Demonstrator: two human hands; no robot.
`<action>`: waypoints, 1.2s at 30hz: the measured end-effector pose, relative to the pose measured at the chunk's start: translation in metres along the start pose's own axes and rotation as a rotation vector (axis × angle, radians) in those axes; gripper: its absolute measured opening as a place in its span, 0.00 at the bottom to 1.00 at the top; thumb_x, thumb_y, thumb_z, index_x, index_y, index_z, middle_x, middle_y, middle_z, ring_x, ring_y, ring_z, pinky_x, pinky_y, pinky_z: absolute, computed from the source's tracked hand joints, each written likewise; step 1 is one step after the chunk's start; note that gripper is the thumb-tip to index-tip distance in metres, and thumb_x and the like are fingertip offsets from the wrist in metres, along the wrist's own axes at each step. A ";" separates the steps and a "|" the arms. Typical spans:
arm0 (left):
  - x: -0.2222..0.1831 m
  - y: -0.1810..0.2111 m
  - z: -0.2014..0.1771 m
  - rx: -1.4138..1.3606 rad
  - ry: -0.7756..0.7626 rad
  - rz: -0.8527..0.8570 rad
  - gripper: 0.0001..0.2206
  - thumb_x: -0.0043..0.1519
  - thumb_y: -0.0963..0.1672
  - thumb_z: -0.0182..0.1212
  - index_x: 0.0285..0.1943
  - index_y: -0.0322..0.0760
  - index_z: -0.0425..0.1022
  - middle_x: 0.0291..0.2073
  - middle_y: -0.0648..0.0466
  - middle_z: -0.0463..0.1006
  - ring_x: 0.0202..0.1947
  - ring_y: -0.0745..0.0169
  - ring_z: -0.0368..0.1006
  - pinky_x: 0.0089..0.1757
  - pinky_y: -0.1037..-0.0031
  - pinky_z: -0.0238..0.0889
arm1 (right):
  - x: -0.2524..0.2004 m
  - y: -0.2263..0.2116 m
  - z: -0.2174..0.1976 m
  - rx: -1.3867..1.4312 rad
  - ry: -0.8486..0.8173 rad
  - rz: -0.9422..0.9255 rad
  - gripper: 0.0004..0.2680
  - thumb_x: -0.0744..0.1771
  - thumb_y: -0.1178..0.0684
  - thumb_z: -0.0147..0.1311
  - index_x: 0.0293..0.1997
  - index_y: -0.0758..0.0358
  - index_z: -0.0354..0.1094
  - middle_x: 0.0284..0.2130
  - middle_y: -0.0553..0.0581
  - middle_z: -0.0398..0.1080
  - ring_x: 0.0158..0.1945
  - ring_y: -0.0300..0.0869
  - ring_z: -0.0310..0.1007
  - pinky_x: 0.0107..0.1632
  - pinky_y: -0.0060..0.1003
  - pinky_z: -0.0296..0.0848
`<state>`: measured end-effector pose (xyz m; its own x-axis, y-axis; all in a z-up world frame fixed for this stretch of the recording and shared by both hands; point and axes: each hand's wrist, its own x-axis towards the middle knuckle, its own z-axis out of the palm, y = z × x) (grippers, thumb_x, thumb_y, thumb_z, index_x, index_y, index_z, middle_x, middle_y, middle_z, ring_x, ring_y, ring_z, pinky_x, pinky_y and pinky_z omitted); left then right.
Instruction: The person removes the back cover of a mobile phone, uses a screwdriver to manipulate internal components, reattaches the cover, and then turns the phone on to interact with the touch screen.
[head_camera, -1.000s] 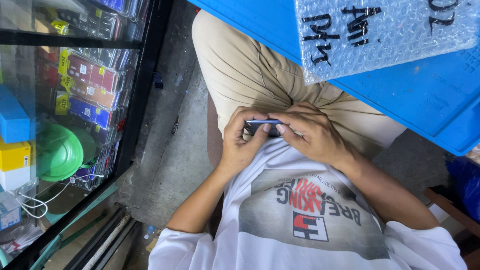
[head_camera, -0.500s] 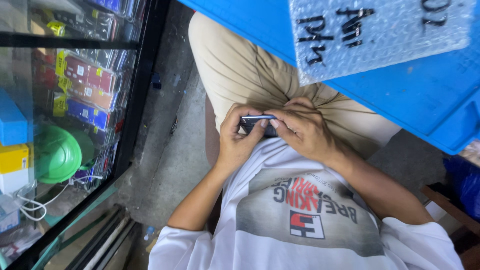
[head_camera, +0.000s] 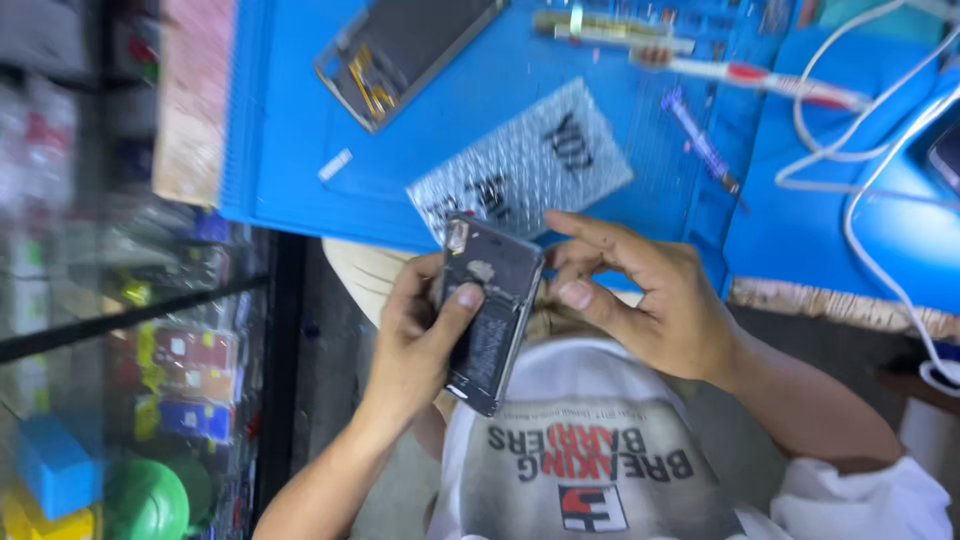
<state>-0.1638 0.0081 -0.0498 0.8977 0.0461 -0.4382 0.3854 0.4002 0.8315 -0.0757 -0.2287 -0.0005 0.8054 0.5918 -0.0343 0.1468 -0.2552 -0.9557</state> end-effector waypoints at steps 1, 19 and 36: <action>0.013 0.009 0.007 -0.067 -0.041 -0.045 0.15 0.66 0.42 0.60 0.59 0.28 0.68 0.43 0.50 0.81 0.38 0.70 0.76 0.40 0.77 0.73 | 0.004 -0.001 -0.004 0.009 0.022 -0.009 0.19 0.69 0.57 0.57 0.68 0.71 0.60 0.41 0.55 0.78 0.45 0.38 0.81 0.52 0.32 0.79; 0.095 0.077 0.023 0.215 -0.467 0.071 0.17 0.67 0.44 0.63 0.60 0.31 0.68 0.47 0.53 0.79 0.49 0.70 0.75 0.50 0.76 0.69 | 0.023 -0.004 -0.013 -0.241 0.354 -0.239 0.18 0.64 0.55 0.64 0.59 0.65 0.67 0.43 0.60 0.78 0.45 0.44 0.82 0.45 0.35 0.79; 0.105 0.110 -0.096 1.370 0.402 0.788 0.11 0.62 0.40 0.63 0.54 0.40 0.78 0.44 0.49 0.77 0.47 0.45 0.71 0.47 0.57 0.60 | 0.004 0.090 -0.068 -1.150 0.380 0.109 0.07 0.77 0.52 0.55 0.52 0.66 0.69 0.41 0.61 0.72 0.44 0.49 0.73 0.50 0.41 0.72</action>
<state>-0.0477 0.1451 -0.0369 0.9276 0.1436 0.3449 -0.0283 -0.8935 0.4481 -0.0202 -0.3011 -0.0666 0.9338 0.3126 0.1740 0.3363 -0.9328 -0.1295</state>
